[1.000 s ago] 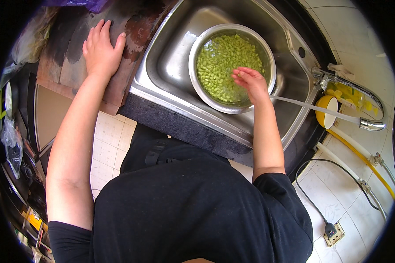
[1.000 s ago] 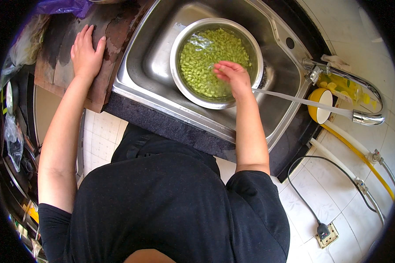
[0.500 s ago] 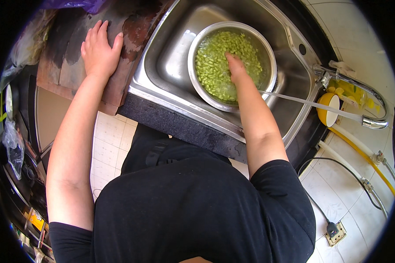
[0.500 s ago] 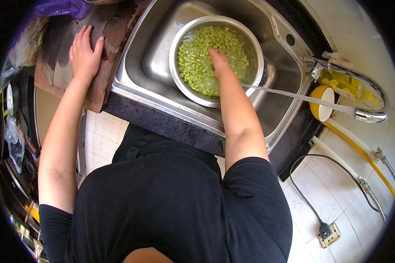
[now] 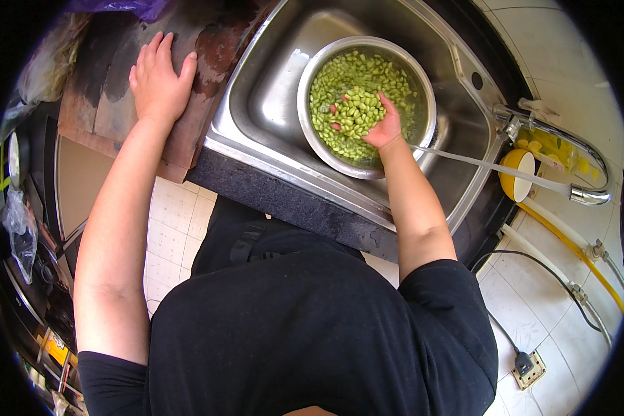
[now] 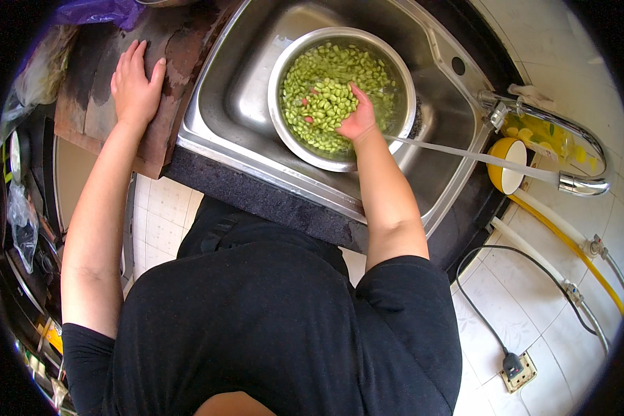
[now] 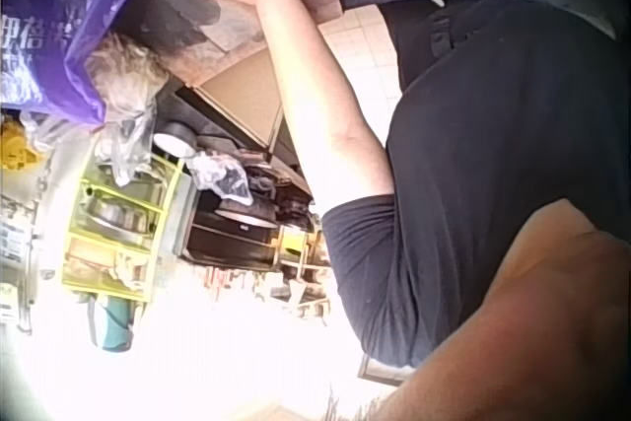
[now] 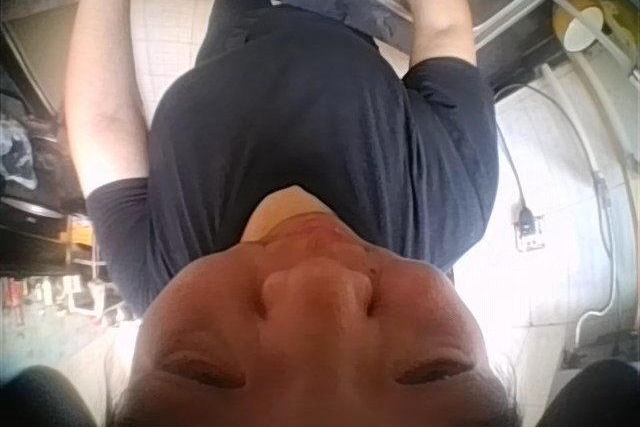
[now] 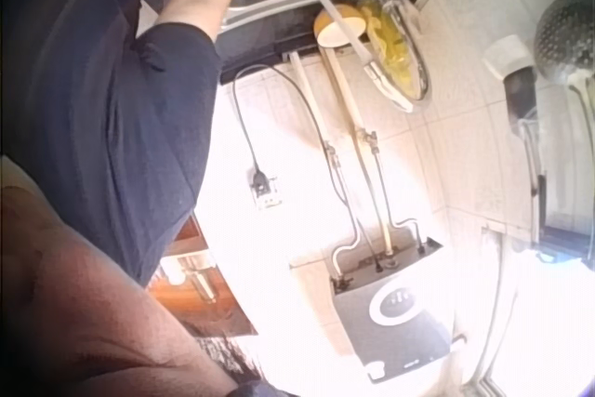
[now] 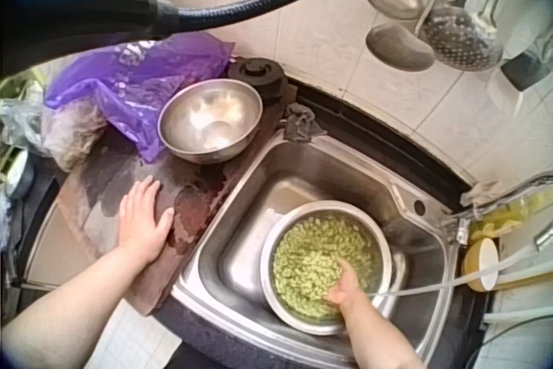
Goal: The person washes chunks of raw meat by hand in a metal bowl under running water, then transfers the meat to a larger bowl. They rinse the bowl and wash their hands. Finally, they pour green beans from a purple bag into the bowl and wash them under the tap.
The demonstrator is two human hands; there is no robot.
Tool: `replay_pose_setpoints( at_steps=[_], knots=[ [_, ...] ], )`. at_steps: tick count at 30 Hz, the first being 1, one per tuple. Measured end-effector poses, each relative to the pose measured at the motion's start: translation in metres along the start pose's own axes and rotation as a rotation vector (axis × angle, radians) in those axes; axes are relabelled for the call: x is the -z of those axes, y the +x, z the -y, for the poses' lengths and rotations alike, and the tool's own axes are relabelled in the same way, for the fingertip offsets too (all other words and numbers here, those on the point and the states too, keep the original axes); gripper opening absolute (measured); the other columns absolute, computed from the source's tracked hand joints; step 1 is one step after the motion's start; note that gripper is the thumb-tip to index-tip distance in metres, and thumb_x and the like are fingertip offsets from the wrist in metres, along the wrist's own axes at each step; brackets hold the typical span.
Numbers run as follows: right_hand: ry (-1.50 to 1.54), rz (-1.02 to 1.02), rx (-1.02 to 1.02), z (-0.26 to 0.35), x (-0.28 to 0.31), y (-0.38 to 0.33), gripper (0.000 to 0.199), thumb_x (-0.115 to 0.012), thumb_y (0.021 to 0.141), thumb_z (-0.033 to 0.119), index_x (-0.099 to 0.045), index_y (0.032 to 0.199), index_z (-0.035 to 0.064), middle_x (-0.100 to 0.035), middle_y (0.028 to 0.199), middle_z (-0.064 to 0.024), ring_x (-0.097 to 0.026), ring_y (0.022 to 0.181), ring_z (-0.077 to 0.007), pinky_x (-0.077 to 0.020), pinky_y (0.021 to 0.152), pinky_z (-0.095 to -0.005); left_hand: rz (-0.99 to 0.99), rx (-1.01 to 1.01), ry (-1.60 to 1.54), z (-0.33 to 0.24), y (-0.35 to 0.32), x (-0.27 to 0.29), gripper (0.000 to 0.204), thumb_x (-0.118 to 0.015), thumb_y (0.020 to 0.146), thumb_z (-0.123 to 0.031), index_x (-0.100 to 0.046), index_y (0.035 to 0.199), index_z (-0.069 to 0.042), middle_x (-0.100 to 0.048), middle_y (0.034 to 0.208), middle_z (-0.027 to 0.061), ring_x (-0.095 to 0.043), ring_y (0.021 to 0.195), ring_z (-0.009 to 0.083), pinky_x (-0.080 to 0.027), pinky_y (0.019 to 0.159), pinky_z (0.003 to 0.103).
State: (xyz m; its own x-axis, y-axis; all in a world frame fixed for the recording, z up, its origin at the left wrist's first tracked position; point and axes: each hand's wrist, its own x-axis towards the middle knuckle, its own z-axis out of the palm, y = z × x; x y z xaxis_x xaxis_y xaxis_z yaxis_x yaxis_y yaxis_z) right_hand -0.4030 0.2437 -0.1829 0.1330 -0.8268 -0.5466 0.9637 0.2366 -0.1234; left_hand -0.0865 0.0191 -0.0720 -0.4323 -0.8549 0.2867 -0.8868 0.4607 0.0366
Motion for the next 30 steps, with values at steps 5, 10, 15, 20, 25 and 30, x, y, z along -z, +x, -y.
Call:
replay_pose_setpoints(
  at_steps=[5, 10, 15, 20, 25, 30],
  knots=[
    [0.009, 0.135, 0.023, 0.003, -0.016, -0.021, 0.062, -0.041, 0.086, 0.036, -0.025, 0.132, -0.0021, -0.03, 0.136, -0.0228, -0.029, 0.124, -0.0435, -0.0256, 0.097, -0.0613, 0.001, 0.003, -0.002, 0.001, 0.0, -0.001, 0.053, -0.048, 0.084, -0.042, -0.041, 0.127, -0.012, -0.036, 0.136, 0.0057, -0.028, 0.127, 0.0245, -0.02, 0.103, 0.042],
    [-0.373, -0.269, 0.305, 0.013, -0.006, -0.024, 0.044, -0.049, 0.086, 0.023, -0.042, 0.122, -0.0015, -0.051, 0.117, -0.0182, -0.049, 0.108, -0.0323, -0.0426, 0.087, -0.0429, 0.004, 0.004, -0.001, 0.0, 0.0, 0.0, 0.053, -0.048, 0.084, -0.041, -0.041, 0.127, -0.012, -0.036, 0.135, 0.0057, -0.029, 0.127, 0.0245, -0.02, 0.103, 0.042],
    [-1.227, -0.805, 0.618, 0.046, 0.017, -0.012, 0.038, -0.059, 0.08, 0.024, -0.055, 0.113, 0.004, -0.06, 0.101, -0.01, -0.058, 0.088, -0.0191, -0.0444, 0.077, -0.0326, -0.01, -0.01, -0.006, 0.001, 0.0, -0.001, 0.052, -0.048, 0.084, -0.041, -0.041, 0.127, -0.012, -0.037, 0.135, 0.006, -0.029, 0.127, 0.0248, -0.02, 0.103, 0.042],
    [-1.566, -0.955, 0.66, 0.043, 0.006, 0.004, 0.046, -0.059, 0.079, 0.03, -0.052, 0.12, 0.0088, -0.054, 0.113, -0.016, -0.052, 0.101, -0.0263, -0.0407, 0.086, -0.0373, -0.022, -0.022, -0.058, 0.003, 0.0, -0.004, 0.055, -0.046, 0.082, -0.044, -0.042, 0.127, -0.012, -0.036, 0.135, 0.0061, -0.028, 0.128, 0.0249, -0.019, 0.104, 0.045],
    [-2.181, -0.896, 0.718, 0.015, 0.0, 0.002, 0.039, -0.054, 0.081, 0.034, -0.058, 0.11, 0.0087, -0.046, 0.123, -0.0198, -0.043, 0.111, -0.0355, -0.0368, 0.092, -0.0428, -0.021, -0.015, -0.053, 0.004, 0.0, -0.004, 0.055, -0.047, 0.082, -0.044, -0.042, 0.127, -0.012, -0.036, 0.135, 0.0062, -0.028, 0.128, 0.0251, -0.019, 0.104, 0.044],
    [-2.083, -0.741, 0.107, -0.009, -0.033, -0.026, 0.026, -0.053, 0.082, 0.027, -0.063, 0.097, 0.0079, -0.059, 0.1, -0.0189, -0.054, 0.095, -0.0319, -0.0434, 0.079, -0.0378, -0.029, -0.021, -0.004, 0.001, -0.001, -0.002, 0.052, -0.048, 0.084, -0.041, -0.042, 0.126, -0.011, -0.038, 0.134, 0.0067, -0.031, 0.126, 0.0252, -0.022, 0.102, 0.041]
  ],
)
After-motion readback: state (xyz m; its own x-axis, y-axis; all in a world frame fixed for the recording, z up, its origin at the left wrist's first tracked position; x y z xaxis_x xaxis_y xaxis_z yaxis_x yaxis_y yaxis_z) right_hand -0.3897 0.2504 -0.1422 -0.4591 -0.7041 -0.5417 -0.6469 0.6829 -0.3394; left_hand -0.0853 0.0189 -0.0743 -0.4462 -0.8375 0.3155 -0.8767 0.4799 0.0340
